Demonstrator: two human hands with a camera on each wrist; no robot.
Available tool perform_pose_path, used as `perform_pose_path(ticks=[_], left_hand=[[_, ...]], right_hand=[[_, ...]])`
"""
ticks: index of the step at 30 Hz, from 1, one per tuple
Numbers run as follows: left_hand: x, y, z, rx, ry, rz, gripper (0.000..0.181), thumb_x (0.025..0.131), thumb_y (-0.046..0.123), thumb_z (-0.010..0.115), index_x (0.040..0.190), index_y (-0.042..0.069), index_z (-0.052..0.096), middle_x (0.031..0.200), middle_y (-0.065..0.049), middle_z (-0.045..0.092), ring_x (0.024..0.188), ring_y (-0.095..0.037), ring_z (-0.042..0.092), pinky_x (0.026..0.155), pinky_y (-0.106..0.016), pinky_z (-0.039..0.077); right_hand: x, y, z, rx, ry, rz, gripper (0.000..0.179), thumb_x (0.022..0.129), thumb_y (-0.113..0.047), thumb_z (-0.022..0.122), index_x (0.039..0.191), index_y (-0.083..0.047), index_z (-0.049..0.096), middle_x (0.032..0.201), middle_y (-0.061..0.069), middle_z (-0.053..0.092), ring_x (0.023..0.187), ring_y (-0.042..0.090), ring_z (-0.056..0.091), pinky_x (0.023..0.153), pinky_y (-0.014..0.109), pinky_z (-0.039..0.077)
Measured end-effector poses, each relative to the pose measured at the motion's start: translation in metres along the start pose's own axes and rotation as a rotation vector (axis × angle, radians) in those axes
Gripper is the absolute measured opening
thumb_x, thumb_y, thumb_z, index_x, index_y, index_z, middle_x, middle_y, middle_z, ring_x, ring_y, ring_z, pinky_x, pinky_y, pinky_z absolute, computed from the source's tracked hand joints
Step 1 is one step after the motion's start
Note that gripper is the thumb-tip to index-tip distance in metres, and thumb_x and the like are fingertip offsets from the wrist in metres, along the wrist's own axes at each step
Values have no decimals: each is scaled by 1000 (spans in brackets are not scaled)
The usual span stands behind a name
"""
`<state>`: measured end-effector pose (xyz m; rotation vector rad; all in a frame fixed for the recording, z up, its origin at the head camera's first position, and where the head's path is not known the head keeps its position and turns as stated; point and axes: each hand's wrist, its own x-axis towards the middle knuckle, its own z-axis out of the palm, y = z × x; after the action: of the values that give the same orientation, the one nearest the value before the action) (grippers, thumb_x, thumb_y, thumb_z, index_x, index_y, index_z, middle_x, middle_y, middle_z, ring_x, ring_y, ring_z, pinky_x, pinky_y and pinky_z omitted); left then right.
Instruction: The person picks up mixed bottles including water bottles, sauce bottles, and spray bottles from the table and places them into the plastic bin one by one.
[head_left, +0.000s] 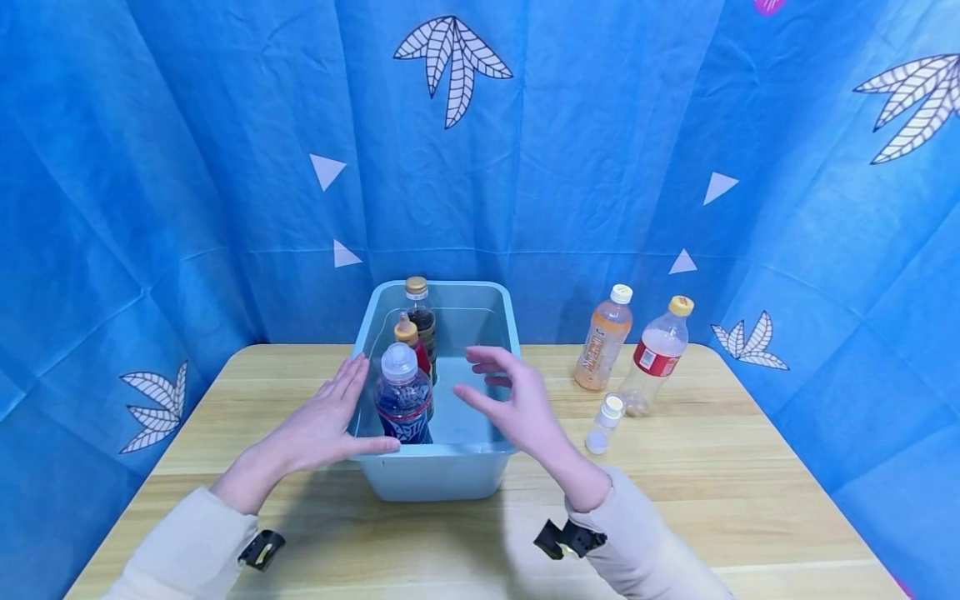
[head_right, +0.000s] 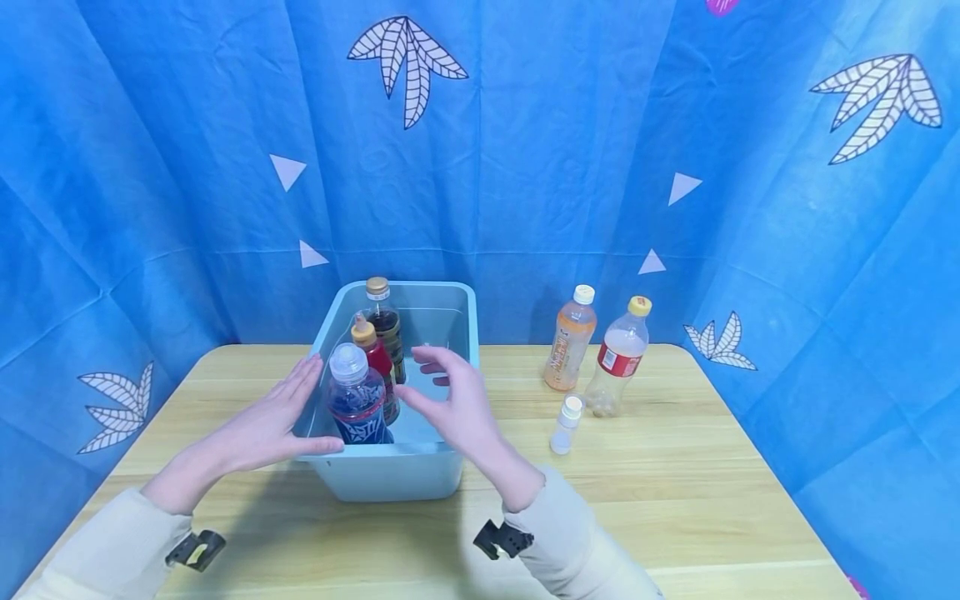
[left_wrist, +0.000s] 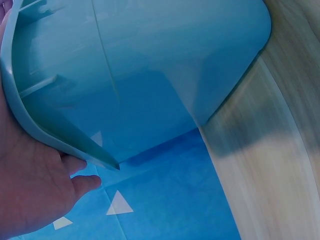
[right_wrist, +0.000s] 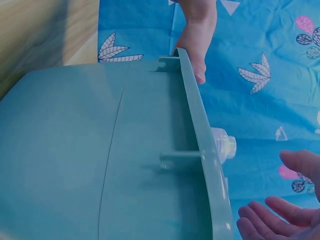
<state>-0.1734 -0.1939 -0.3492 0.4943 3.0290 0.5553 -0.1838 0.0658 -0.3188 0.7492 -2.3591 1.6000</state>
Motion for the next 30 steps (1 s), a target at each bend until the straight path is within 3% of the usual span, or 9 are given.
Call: perform_pose_path(ticks=[7, 14, 30], left_hand=[[0, -1, 1, -2, 0, 2, 114, 66, 72, 52, 142, 2, 3, 147, -18, 2, 132, -35, 3, 102, -55, 13], [0, -3, 2, -1, 2, 1, 115, 66, 73, 52, 142, 2, 1, 147, -18, 1, 132, -35, 2, 102, -55, 13], [0, -3, 1, 7, -3, -7, 116, 65, 75, 50, 142, 3, 0, 147, -17, 0, 133, -34, 2, 102, -54, 13]], right_hand=[[-7, 2, -17, 20, 27, 7, 38, 78, -14, 68, 114, -8, 57, 109, 5, 59, 98, 17, 56, 83, 36, 47], [-18, -14, -33, 17, 59, -11, 36, 79, -1, 65, 112, 5, 54, 108, 18, 58, 98, 31, 55, 84, 45, 45], [-33, 13, -61, -46, 144, 30, 33, 78, -2, 66, 108, 5, 57, 107, 20, 58, 95, 32, 56, 82, 47, 46]])
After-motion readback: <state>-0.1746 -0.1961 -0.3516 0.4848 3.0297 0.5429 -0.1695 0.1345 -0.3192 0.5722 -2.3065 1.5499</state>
